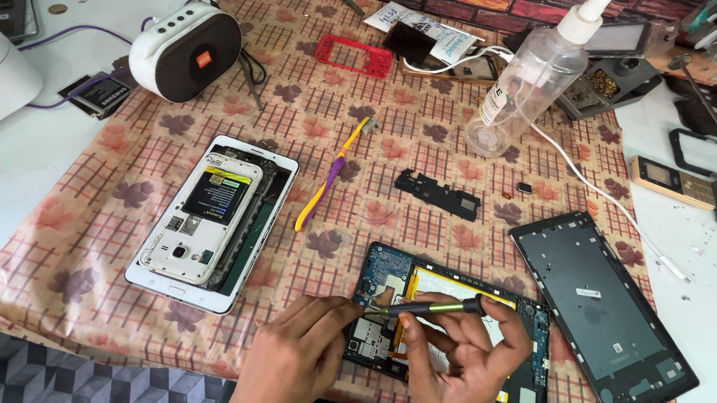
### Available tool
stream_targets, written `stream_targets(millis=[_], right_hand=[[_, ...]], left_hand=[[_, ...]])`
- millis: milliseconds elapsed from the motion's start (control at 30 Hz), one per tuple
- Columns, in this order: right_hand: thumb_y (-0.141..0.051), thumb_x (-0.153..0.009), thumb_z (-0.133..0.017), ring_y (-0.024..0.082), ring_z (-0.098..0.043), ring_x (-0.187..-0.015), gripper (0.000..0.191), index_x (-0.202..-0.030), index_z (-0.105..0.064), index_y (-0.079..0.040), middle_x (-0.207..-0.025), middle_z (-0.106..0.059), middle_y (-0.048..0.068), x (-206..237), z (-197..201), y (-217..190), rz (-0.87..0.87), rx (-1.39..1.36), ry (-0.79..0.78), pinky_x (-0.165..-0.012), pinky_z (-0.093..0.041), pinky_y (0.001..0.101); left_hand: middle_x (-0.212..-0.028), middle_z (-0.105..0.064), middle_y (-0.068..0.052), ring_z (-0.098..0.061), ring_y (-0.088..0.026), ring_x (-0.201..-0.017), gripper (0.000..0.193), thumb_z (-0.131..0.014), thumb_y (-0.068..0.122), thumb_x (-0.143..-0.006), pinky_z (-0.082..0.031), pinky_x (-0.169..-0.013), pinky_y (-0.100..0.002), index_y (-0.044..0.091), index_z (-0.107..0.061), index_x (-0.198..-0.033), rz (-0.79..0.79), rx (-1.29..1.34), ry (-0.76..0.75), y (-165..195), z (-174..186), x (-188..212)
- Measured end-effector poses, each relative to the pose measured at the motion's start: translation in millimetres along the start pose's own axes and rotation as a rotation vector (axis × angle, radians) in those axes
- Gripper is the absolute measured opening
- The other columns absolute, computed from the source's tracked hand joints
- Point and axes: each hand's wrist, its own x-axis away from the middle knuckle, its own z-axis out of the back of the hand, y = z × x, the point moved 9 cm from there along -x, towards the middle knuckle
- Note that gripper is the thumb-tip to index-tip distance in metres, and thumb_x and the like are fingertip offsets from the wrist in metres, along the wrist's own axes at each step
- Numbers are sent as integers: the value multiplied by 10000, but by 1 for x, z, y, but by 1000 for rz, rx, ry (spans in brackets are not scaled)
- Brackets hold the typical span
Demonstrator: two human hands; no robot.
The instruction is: The person uses a screwdriver to remove screws from a disassembled tablet, then places the back cover on the device. The person also handles a disassembled smartphone on the table.
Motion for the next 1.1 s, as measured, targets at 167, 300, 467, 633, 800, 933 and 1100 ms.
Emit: stream_targets(millis=[167,300,467,633,800,933,1100], right_hand=[[143,-873,-657,287,-781,-972,715,-1365,-204,-112,-1104,-715,286,-1,-1,-1,2,4,2,-756,-677,317],[140,-865,-653,284,-776,-975,729,-1379,-202,-113,-1102,-710,289,-1,0,-3,1,0,21,-762,-671,314],[135,-881,-650,283,-776,-993,713,-1383,-215,-124,-1103,-718,294,2,5,-6,3,-19,42,-789,-670,307],[136,-865,-658,275,-778,-989,724,-1377,-220,-127,-1112,-721,295,5,6,-4,15,4,42,-792,-671,307],[137,-859,-669,275,-785,-980,747,-1387,-211,-127,-1118,-721,299,6,3,-3,73,3,12,-806,-675,314],[141,-863,-664,278,-786,-979,753,-1395,-203,-126,-1125,-721,298,7,2,-2,73,-5,-6,-812,-681,322],[147,-853,-664,277,-790,-962,757,-1388,-202,-123,-1120,-720,293,7,1,-1,60,-2,-17,-805,-685,326]], left_hand=[[-1076,-744,-52,-714,-204,-889,257,-734,21,-762,-606,-720,-333,55,-770,-1014,-91,-85,7,7,-2,3],[-1090,-745,-52,-717,-196,-908,270,-729,29,-750,-603,-700,-322,51,-778,-1014,-117,-152,8,10,-5,5],[-1090,-736,-50,-718,-217,-913,269,-713,12,-743,-609,-730,-343,48,-766,-1005,-29,-45,-18,2,-2,1],[-1083,-724,-67,-727,-274,-946,285,-682,-14,-766,-597,-782,-389,61,-761,-1029,86,84,-57,-7,-1,-3],[-1088,-723,-75,-723,-293,-971,295,-674,-15,-778,-587,-808,-399,72,-762,-1046,120,114,-75,-10,-1,-5],[-1090,-726,-76,-723,-293,-970,291,-674,-15,-786,-587,-808,-399,72,-763,-1049,134,117,-77,-11,-2,-5],[-1084,-732,-77,-721,-296,-966,278,-678,-13,-790,-586,-812,-398,65,-759,-1044,124,119,-67,-11,-2,-5]])
